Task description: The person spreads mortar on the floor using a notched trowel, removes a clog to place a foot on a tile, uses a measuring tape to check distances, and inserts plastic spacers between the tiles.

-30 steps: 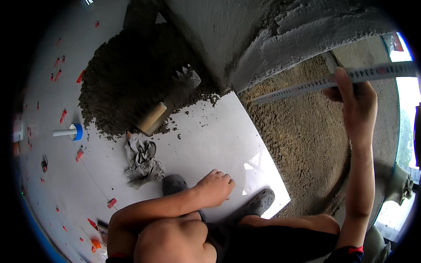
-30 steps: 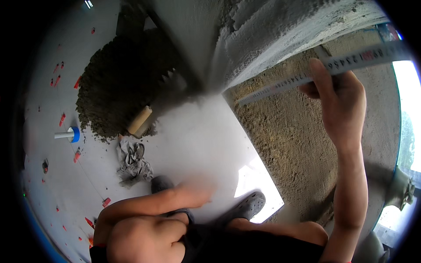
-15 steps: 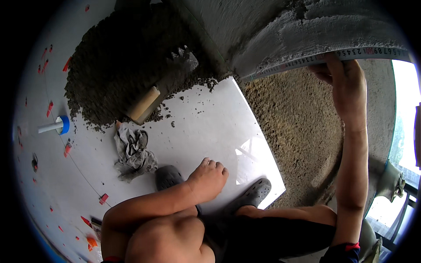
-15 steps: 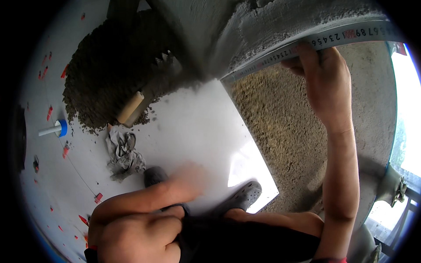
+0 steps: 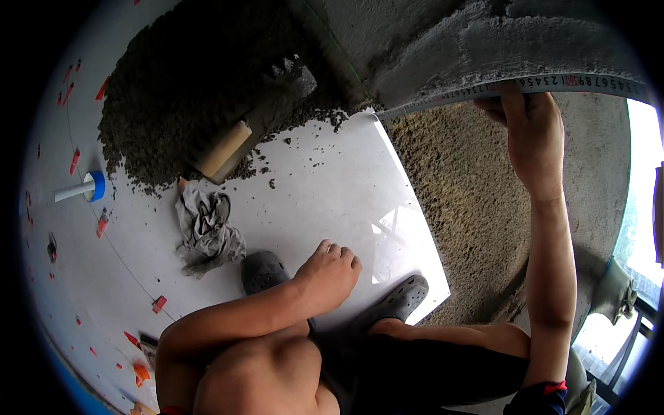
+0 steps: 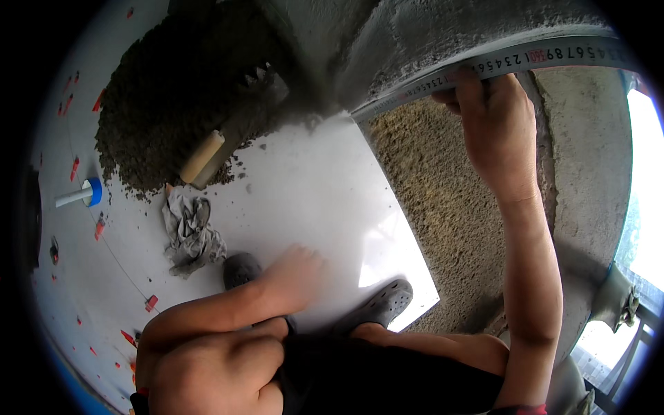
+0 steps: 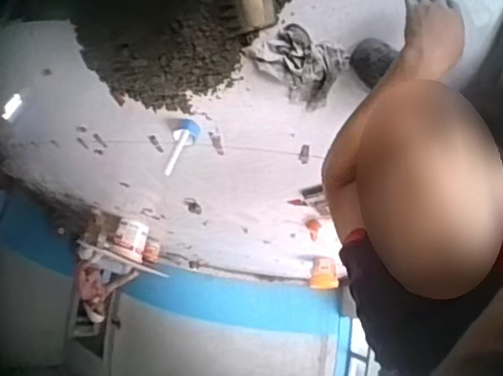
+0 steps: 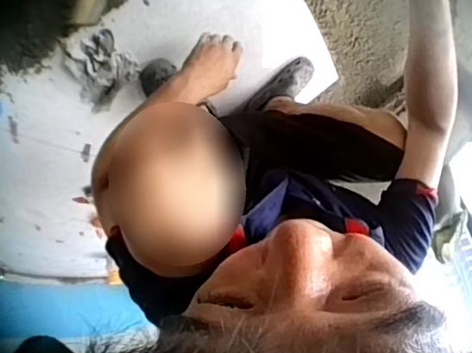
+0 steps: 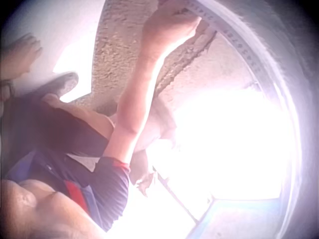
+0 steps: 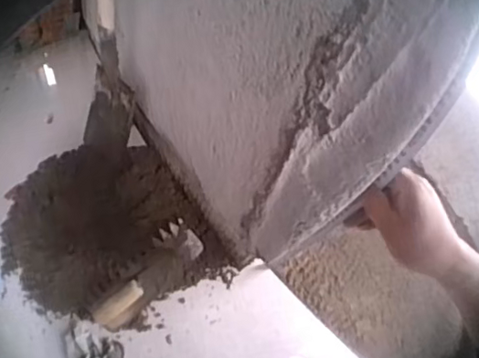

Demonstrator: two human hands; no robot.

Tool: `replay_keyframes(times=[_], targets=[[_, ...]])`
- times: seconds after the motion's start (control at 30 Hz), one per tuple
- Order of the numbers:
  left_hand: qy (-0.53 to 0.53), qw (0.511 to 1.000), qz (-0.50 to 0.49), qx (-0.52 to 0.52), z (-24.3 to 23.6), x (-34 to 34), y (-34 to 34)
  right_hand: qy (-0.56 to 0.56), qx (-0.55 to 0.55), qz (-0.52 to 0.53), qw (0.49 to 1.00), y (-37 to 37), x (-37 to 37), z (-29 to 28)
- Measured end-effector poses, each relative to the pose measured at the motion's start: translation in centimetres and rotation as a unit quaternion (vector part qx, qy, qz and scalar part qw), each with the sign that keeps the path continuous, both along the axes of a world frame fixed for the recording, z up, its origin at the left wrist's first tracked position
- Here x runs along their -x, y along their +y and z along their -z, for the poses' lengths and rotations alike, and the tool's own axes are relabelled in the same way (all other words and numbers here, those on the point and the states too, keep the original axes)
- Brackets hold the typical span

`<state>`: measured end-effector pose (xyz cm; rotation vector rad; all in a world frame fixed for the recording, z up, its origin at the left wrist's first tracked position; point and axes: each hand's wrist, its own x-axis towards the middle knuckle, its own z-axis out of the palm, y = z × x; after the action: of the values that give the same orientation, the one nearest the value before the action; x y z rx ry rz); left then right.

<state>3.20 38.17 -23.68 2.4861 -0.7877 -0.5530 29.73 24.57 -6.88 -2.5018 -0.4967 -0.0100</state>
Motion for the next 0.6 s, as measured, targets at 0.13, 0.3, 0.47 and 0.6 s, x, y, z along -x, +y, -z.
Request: replay_keyframes(times=[0.13, 0.3, 0.47, 0.6], targets=[[0.008, 1.0, -0.003, 0.004, 0.1, -0.1, 0.0, 0.005, -0.013, -0.01, 1.0, -0.2, -0.2, 0.6], [0.001, 1.0, -0.022, 0.022, 0.2, 0.1, 0.0, 0.011, -0.003, -0.011, 1.0, -0.3, -0.1, 0.6], [-0.042, 0.996, -0.043, 0.06, 0.4, 0.4, -0.3, 0.01, 0.034, 0.015, 0.999, -0.6, -0.3, 0.1], [0.024, 0.999, -0.004, 0.043, 0.1, -0.4, 0.0, 0.023, 0.021, 0.007, 0.999, -3.0, 0.2, -2.1]])
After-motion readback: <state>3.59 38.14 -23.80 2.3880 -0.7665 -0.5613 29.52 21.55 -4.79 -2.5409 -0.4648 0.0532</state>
